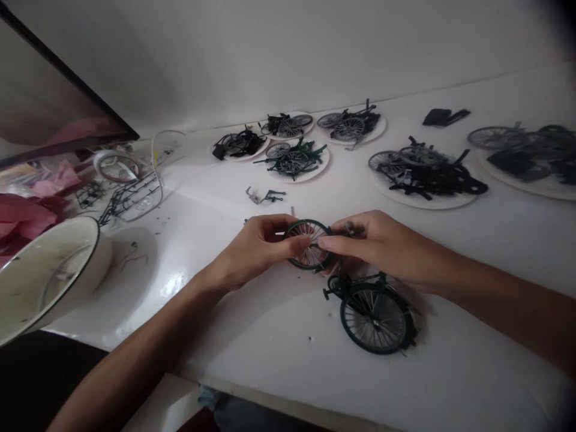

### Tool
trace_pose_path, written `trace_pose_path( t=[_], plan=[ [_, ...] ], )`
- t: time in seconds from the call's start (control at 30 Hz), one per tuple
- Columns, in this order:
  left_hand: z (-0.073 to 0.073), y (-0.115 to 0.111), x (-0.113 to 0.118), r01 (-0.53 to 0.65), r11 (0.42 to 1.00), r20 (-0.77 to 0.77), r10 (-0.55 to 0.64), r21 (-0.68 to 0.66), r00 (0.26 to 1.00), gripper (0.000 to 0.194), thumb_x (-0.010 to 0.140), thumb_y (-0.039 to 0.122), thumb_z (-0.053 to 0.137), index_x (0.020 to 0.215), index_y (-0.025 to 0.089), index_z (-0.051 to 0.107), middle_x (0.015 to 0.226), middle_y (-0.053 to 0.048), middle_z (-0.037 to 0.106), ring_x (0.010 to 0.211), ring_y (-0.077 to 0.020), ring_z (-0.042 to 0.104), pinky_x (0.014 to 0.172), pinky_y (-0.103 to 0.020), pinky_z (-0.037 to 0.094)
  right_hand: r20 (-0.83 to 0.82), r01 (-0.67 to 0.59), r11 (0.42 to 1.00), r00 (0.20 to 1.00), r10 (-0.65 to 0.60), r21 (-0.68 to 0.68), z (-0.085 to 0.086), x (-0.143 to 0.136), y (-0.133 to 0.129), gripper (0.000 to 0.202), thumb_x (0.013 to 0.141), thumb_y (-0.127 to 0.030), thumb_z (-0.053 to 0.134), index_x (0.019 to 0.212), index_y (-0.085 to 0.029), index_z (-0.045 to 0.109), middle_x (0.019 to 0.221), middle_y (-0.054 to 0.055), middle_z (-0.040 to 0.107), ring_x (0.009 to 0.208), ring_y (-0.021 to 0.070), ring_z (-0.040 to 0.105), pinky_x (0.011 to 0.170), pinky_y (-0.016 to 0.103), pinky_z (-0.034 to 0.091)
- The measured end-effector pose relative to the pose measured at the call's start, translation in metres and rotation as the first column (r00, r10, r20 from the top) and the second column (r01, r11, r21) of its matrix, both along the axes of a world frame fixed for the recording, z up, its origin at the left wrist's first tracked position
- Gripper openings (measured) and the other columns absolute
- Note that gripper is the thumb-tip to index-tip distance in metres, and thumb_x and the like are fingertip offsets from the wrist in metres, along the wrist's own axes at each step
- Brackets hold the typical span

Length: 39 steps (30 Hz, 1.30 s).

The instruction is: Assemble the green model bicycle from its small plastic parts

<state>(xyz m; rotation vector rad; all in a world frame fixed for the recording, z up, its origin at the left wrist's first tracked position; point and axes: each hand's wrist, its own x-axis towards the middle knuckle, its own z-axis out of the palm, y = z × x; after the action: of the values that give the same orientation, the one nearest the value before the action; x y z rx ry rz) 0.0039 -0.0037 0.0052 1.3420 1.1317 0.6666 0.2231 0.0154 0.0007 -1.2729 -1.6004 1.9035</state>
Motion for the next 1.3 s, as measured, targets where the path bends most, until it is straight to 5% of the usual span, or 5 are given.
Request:
trace_pose_path(
  t=[0.73,1.3],
  plan=[
    [-0.002,-0.002,0.004,-0.011,1.0,0.062,0.012,-0.021,0.998,0.03,0.083,0.038,0.074,0.099,0.013,0.067,0.093,-0.005,0.068,0.082,-0.013,0.063,0.076,-0.024,0.051,0.025,-0.051,0.998,0.998,0.05,0.028,0.001,0.007,0.002,0.03,0.086,-0.048,0.067,0.091,-0.019,0.073,0.092,0.007,0.077,0.072,0.017,0.073,0.06,0.023,0.057],
    [-0.01,0.0,0.002,-0.014,0.999,0.032,0.012,0.038,0.999,0.026,0.09,0.038,0.065,0.086,0.012,0.066,0.074,0.0,0.058,0.065,-0.008,0.049,0.06,-0.02,0.039,0.035,-0.07,0.996,0.997,0.068,0.048,0.004,0.005,0.001,0.031,0.087,-0.044,0.067,0.094,-0.014,0.073,0.088,0.009,0.077,0.076,0.0188,0.074,0.062,0.022,0.059]
  ],
)
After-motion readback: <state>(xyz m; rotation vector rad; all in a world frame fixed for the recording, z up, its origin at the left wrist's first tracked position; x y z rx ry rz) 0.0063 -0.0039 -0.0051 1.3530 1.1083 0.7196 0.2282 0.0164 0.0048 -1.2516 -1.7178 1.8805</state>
